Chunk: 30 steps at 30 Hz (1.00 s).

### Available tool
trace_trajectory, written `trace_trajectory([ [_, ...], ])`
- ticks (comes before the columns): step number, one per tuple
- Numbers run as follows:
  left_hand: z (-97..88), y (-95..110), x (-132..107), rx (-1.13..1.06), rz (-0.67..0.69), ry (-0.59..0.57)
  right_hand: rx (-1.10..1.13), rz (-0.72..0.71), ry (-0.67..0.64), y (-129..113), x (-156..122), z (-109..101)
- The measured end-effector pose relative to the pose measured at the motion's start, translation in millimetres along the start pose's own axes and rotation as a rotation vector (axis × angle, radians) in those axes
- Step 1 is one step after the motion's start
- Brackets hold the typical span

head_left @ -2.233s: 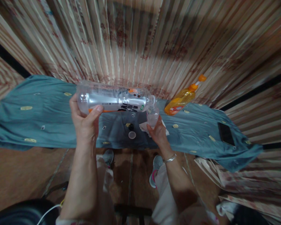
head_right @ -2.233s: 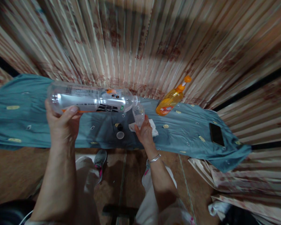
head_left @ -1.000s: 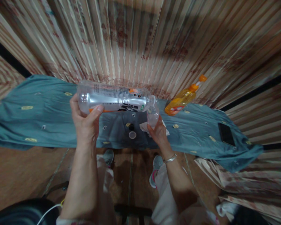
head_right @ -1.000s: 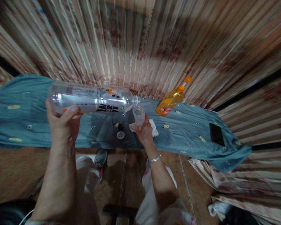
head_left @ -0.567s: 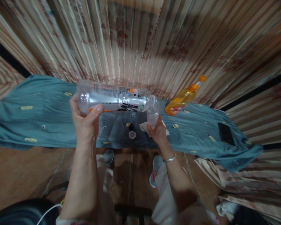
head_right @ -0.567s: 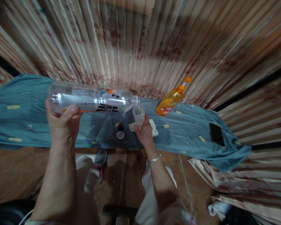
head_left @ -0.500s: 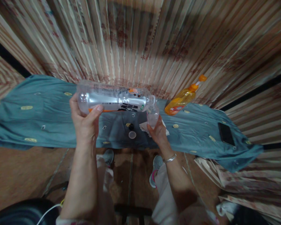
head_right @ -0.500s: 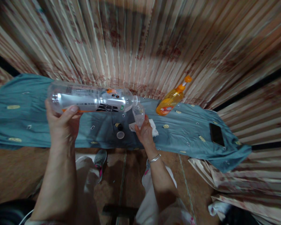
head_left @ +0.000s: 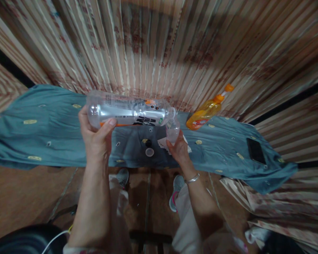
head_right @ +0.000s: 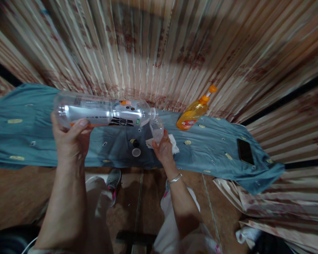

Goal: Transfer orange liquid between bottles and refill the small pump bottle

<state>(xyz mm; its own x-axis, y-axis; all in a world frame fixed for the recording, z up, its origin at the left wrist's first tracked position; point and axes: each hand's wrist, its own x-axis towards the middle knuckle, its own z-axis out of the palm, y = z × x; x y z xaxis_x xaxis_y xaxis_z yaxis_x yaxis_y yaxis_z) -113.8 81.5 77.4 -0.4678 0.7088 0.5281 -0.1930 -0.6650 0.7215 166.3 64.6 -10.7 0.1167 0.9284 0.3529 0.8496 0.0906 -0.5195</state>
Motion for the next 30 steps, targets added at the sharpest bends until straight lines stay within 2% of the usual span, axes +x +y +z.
trace_trajectory([
  [7, -4.3, -2.3, 1.5, 0.011, -0.004, -0.033, -0.004, -0.001, -0.001, 1.2, -0.6, 1.7],
  [30, -4.1, -2.1, 0.7, 0.006, 0.003, -0.019, -0.013, -0.049, 0.069, 6.0, -1.3, 8.1],
])
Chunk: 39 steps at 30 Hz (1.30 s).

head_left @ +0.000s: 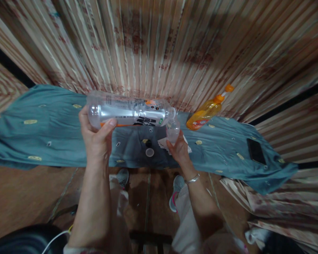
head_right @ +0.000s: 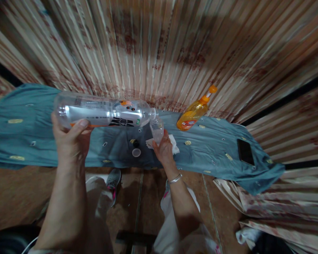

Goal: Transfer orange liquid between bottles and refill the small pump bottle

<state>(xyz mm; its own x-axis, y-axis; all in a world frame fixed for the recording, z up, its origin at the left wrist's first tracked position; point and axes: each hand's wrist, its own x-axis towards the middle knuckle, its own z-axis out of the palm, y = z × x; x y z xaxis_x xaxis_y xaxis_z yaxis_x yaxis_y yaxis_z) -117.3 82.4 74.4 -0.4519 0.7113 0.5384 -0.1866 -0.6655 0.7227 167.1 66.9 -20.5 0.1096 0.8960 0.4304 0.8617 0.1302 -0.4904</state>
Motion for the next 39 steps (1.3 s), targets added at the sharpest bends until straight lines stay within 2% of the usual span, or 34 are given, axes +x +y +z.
trace_trajectory([
  [18, -0.4, 1, 1, 0.006, -0.016, -0.015, -0.038, -0.003, -0.027, 0, 0, -1],
  [24, 4.2, 6, 0, -0.007, -0.068, 0.044, -0.046, 0.006, -0.032, 1, 0, 1],
  [39, 5.7, 8, 1, -0.067, -0.109, 0.092, -0.019, 0.016, -0.036, -2, 1, 1],
])
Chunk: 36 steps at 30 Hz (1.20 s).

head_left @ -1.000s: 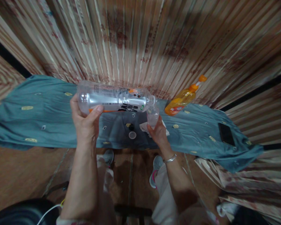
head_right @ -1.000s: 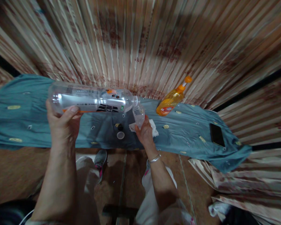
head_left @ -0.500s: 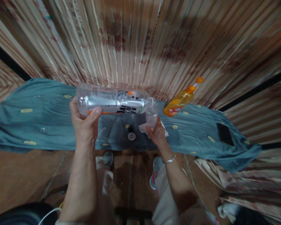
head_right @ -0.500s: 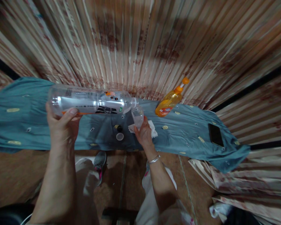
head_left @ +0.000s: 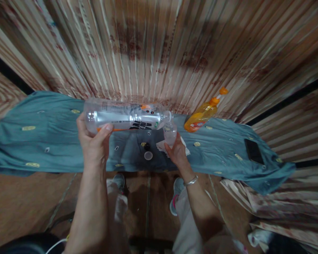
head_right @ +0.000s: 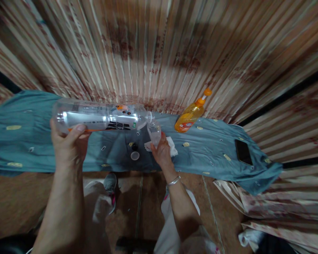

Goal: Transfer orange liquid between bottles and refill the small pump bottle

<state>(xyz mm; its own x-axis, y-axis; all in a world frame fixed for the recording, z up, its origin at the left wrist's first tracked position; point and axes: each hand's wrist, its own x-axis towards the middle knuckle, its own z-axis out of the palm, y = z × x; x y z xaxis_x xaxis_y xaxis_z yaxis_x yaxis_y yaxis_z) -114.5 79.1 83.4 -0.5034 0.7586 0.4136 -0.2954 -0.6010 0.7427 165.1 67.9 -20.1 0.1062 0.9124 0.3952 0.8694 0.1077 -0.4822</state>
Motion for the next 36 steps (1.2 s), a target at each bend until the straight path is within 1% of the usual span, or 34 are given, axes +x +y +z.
trace_trajectory([
  [3, 0.2, 0.3, 0.2, 0.003, -0.007, 0.018, 0.013, -0.013, 0.012, 0.8, -0.2, 0.9],
  [13, -4.6, 4.1, 1.0, 0.069, -0.012, -0.014, 0.032, -0.015, -0.005, -2.1, 0.0, -1.2],
  [17, -3.1, 4.2, 0.3, 0.051, -0.024, 0.008, 0.011, 0.006, -0.02, -0.9, 0.6, -0.3],
  [22, 0.2, 5.1, 0.0, 0.034, -0.034, 0.022, 0.016, -0.013, -0.014, 1.4, 0.1, 0.2],
  [31, 2.6, 7.1, 2.8, 0.081, -0.035, 0.007, 0.057, -0.03, 0.026, -2.9, -1.2, 0.1],
  [36, -0.5, 7.8, 8.2, 0.087, -0.072, -0.014, 0.06, -0.034, 0.021, -4.1, -0.5, 0.4],
])
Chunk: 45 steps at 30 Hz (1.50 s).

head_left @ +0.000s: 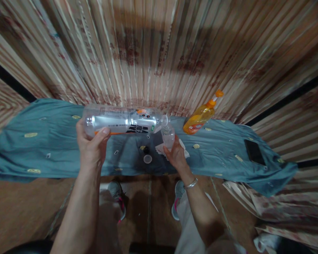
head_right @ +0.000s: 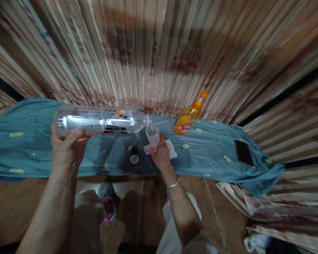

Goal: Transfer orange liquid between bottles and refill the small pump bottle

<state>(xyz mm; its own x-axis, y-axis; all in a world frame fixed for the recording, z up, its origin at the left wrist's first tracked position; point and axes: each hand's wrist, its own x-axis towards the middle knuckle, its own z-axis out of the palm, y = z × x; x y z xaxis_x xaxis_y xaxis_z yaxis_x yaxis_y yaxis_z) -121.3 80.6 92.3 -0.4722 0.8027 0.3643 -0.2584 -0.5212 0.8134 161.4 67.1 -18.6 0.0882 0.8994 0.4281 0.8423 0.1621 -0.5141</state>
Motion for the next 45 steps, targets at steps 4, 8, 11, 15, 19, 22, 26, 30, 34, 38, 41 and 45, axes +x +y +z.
trace_trajectory([
  [4, -0.8, 0, 3, -0.011, -0.02, 0.01, 0.005, 0.014, -0.01, 0, 0, 0],
  [8, 0.9, 1, 5, -0.014, -0.036, 0.001, 0.023, 0.006, -0.005, 1, -1, 0],
  [11, 3.8, 2, 8, -0.025, -0.049, -0.009, 0.038, 0.001, 0.007, 2, -1, 1],
  [15, 8.2, 2, 12, -0.061, -0.065, 0.013, 0.057, 0.01, 0.01, 3, 0, 0],
  [19, 10.6, 1, 13, -0.074, -0.079, 0.005, 0.058, 0.031, -0.018, 3, 0, -3],
  [22, 12.6, 1, 12, -0.082, -0.077, -0.008, 0.061, 0.052, -0.031, 2, 0, -4],
  [26, 15.7, 3, 12, -0.087, -0.072, -0.006, 0.07, 0.066, -0.031, 2, 0, -5],
  [30, 16.5, 6, 11, -0.083, -0.082, 0.031, 0.075, 0.063, -0.024, 2, -1, -6],
  [34, 14.9, 9, 8, -0.078, -0.077, 0.026, 0.073, 0.064, -0.015, 2, -2, -5],
  [38, 12.4, 10, 5, -0.076, -0.047, 0.015, 0.071, 0.042, -0.01, 1, -4, -4],
  [41, 10.3, 9, 4, -0.062, -0.031, 0.019, 0.068, 0.043, -0.004, 2, -4, -4],
  [45, 7.9, 7, 3, -0.049, -0.03, 0.042, 0.07, 0.033, 0.001, 2, -4, -4],
])
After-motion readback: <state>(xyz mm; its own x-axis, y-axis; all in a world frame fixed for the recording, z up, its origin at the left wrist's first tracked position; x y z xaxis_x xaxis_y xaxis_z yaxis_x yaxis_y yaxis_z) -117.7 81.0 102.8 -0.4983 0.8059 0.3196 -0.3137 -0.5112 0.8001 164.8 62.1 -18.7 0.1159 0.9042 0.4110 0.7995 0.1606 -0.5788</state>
